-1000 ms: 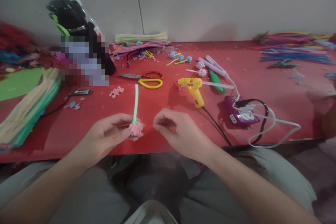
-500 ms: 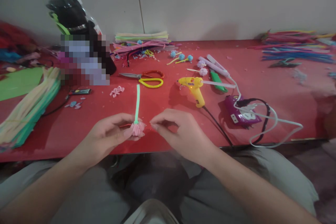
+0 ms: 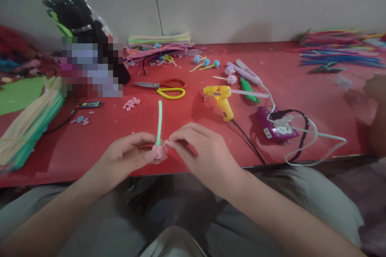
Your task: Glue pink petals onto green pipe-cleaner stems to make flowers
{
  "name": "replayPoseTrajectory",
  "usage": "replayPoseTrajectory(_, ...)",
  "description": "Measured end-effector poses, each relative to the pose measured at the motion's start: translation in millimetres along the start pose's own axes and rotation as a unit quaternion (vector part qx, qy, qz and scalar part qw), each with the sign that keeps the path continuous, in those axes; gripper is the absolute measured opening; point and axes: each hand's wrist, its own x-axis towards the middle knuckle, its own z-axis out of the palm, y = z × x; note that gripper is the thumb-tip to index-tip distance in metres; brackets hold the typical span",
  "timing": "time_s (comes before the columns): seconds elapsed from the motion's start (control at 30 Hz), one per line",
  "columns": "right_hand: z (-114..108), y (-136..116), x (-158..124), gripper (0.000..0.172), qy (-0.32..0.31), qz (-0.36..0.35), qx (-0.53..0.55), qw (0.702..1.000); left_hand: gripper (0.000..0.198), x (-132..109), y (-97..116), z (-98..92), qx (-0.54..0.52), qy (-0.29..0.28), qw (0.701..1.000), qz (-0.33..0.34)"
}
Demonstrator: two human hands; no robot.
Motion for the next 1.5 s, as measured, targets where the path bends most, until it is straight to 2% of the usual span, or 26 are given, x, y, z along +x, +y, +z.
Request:
replayPoseTrajectory(0.4,4,-2,-3,0.018,0.018,-0.087,-0.071,0.993,0.018,2,-1,1.6,-0.021,0.0,1.0,-0.006)
replayPoseTrajectory(0.63,4,-4,-5,0.017,-0.006,-0.118,-0.093,0.989,0.014,2,-3,-0.1,-0.01,-0.015,1.0,-0.002)
replayPoseTrajectory(1.0,3,-5,-6,0.024,-0.044,-0.168,-0.153,0.973,0.017,4,-3,0.4,-0.002,0.011,1.0,0.004)
replayPoseTrajectory(1.1,3,-6,-7,0.022,-0.039,-0.189,-0.162,0.968,0.018,3,-1,-0.2,0.018,0.013,1.0,0.01)
replayPoseTrajectory(1.2,2,-8,-6,0.016,0.001,-0.141,-0.105,0.984,0.015,3,3,-0.7,0.054,0.015,0.998,0.029)
replayPoseTrajectory(1.3,0,-12,-3,0.016,-0.008,-0.013,0.03,0.999,0.013,2,6,-0.9,0.078,0.02,0.995,0.063)
replayPoseTrajectory(1.4,0,-13,-1,0.014,-0.062,0.125,0.16,0.977,0.016,2,7,-1.0,0.088,0.02,0.993,0.07)
replayPoseTrajectory(1.5,4,-12,0,0.01,-0.077,0.193,0.225,0.952,0.019,1,7,-2.4,0.088,0.02,0.995,0.037)
